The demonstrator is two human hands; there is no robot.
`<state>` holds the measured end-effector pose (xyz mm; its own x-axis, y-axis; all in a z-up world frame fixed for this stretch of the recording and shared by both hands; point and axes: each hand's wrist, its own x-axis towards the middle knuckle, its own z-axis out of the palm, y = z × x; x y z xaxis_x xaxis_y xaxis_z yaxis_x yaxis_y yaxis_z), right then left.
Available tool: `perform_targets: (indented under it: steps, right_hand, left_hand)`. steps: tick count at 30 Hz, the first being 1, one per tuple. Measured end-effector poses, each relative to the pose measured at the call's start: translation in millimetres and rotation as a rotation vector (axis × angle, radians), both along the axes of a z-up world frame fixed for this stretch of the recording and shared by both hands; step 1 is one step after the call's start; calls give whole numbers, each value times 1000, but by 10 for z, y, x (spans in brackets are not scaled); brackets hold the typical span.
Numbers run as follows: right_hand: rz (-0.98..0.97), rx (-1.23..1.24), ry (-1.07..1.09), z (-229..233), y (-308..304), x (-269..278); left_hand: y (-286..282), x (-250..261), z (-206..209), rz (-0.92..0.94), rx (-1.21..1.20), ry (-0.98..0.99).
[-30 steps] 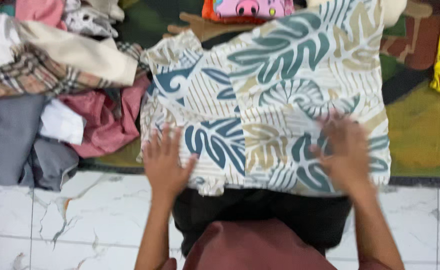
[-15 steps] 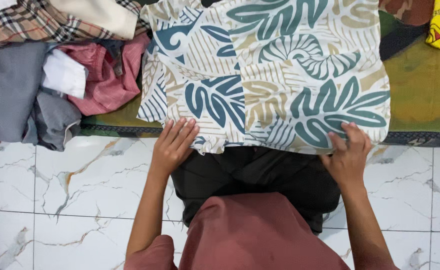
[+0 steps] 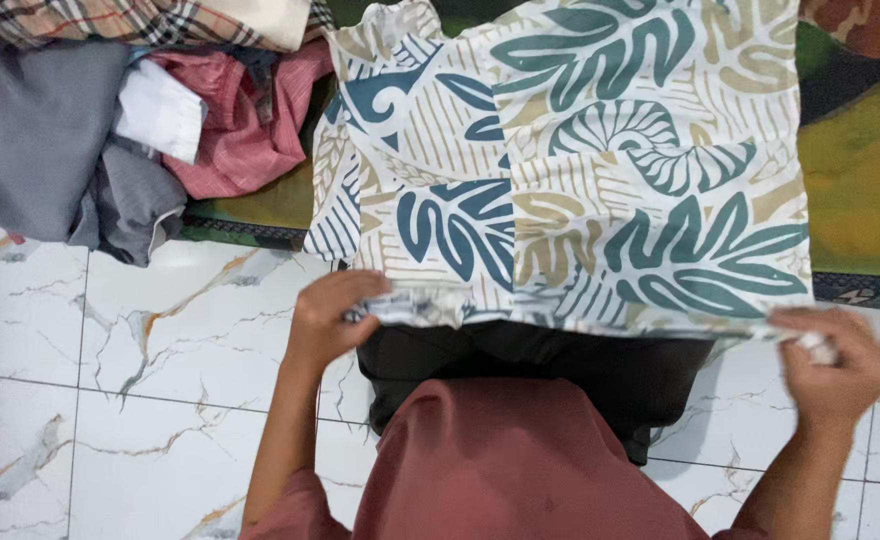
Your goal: The person picks up clothing items from a pile, spreads them out on a surface, and folds them into flat rectangular shapes by hand.
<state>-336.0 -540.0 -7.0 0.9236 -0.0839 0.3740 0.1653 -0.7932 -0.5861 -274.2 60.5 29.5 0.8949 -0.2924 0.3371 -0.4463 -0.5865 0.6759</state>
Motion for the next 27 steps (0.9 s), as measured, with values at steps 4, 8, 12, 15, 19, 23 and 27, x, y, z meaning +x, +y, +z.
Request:
perform_targets:
  steps: [4, 8, 12, 15, 19, 23, 27]
  right_hand:
    - [-208, 536, -31, 182, -42, 537]
    - [-199, 649, -9, 311, 125, 1386]
    - [-171, 402, 15, -93, 187, 1795]
    - [-180, 455, -38, -260, 178, 1876]
    - [-198, 209, -152, -213, 17, 1995]
    - [-209, 147, -131, -131, 145, 2094]
    - [-177, 3, -70, -74, 404, 2102]
  left_hand:
    - [-6, 241, -68, 219, -392, 194]
    - [-263, 684, -124, 405, -631, 231]
    - [-483, 809, -83, 638, -513, 177]
    - [-549, 786, -68, 731, -410, 107]
    - [-645, 792, -195, 812, -357, -77]
    - [-738, 830, -219, 980, -156, -7]
    - [-782, 833, 33, 998, 109, -126]
